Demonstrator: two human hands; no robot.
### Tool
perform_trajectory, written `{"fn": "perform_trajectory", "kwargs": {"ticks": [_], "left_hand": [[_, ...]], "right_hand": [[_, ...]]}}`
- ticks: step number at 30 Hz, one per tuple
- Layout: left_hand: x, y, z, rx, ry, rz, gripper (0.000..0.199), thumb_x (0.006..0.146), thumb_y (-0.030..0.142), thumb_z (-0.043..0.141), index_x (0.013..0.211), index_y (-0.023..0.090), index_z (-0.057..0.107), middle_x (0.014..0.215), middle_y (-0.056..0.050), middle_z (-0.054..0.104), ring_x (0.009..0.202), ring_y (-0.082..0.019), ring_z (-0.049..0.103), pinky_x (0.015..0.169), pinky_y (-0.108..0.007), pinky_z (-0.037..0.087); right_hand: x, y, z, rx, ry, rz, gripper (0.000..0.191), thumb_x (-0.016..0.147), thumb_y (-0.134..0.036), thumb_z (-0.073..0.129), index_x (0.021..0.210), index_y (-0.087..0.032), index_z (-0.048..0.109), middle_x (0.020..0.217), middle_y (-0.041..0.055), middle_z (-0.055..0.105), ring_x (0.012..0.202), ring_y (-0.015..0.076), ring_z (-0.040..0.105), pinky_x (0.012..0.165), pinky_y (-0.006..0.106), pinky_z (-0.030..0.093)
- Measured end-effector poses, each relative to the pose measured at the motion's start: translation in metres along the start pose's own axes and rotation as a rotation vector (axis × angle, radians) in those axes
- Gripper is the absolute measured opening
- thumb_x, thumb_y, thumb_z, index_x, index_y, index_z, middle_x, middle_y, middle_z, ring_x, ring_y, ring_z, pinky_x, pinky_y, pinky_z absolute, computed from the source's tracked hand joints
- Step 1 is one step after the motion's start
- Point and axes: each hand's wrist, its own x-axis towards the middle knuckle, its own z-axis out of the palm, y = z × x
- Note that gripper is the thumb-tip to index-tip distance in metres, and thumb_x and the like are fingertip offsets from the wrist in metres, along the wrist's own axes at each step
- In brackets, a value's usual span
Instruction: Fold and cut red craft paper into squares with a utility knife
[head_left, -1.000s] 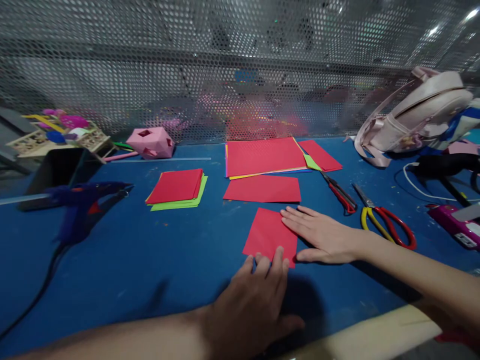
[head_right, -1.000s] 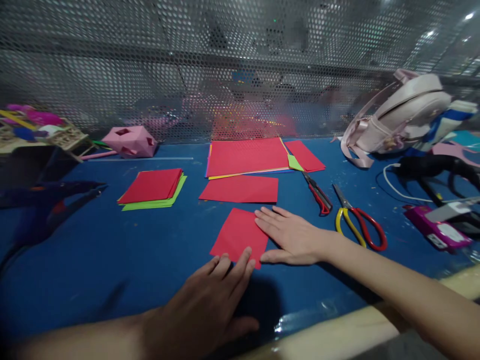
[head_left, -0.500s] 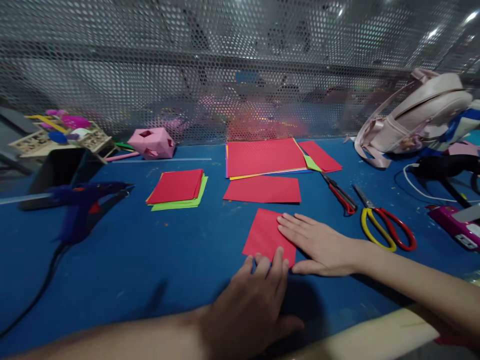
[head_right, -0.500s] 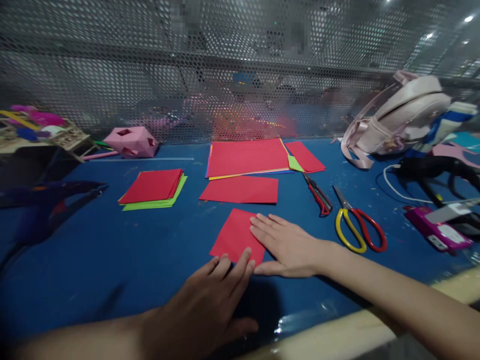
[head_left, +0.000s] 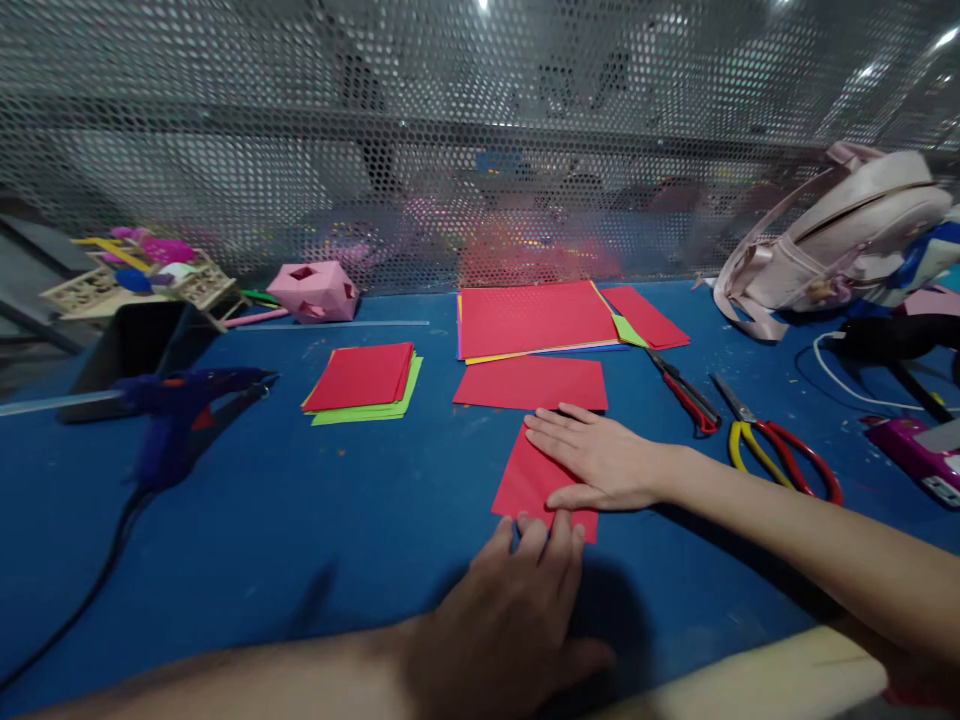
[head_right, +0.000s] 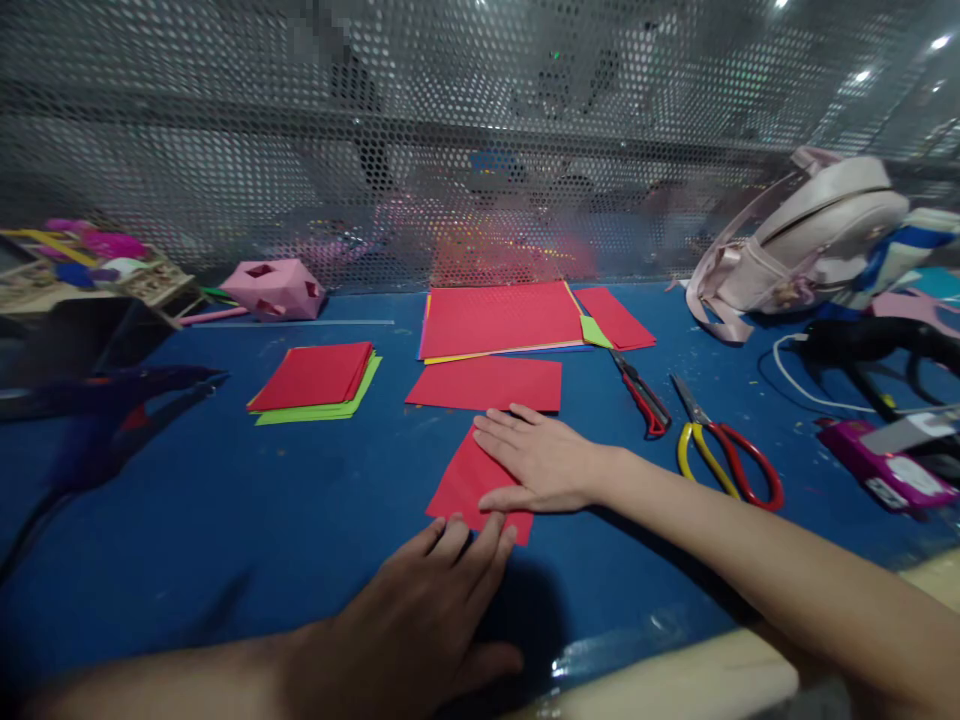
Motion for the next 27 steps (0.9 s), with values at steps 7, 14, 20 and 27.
{"fn": "perform_trajectory", "kwargs": {"ticks": [7,14,20,27], "left_hand": [[0.0,0.0,0.0,-0.016,0.02,-0.01,0.069,0.093,0.066,0.036,0.125,0.01,0.062,0.13,-0.015,0.062,0.103,-0.028,0.057,0.085,-0.04,0.04],[0.001,0.0,-0.002,0.008,-0.025,-0.009,0.068,0.095,0.063,0.034,0.127,0.01,0.061,0.135,-0.016,0.058,0.104,-0.029,0.058,0.086,-0.041,0.043],[0.0,0.0,-0.003,0.02,-0.024,-0.002,0.065,0.096,0.062,0.035,0.128,0.011,0.06,0.133,-0.014,0.06,0.099,-0.028,0.06,0.082,-0.042,0.043],[0.001,-0.002,0.0,0.014,0.062,-0.014,0.058,0.095,0.06,0.039,0.118,0.014,0.065,0.124,-0.012,0.066,0.095,-0.027,0.06,0.081,-0.04,0.042]], "right_hand": [[-0.056,0.0,0.005,-0.025,0.014,0.083,0.084,0.093,-0.066,0.035,0.15,-0.005,0.03,0.156,0.0209,0.027,0.147,0.0284,0.02,0.121,0.051,0.011],[-0.09,-0.009,-0.007,-0.087,0.15,0.167,0.061,0.097,-0.056,0.04,0.137,-0.011,0.054,0.135,0.0167,0.06,0.136,0.0296,0.044,0.117,0.053,0.021],[-0.056,-0.011,-0.002,-0.047,0.314,0.329,0.036,0.097,-0.033,0.044,0.119,-0.011,0.064,0.113,0.0161,0.069,0.106,0.0279,0.062,0.092,0.044,0.048],[-0.025,-0.012,-0.004,0.223,0.256,0.545,0.03,0.083,-0.018,0.063,0.113,-0.014,0.064,0.093,0.0075,0.067,0.083,0.0191,0.061,0.075,0.03,0.045]]}}
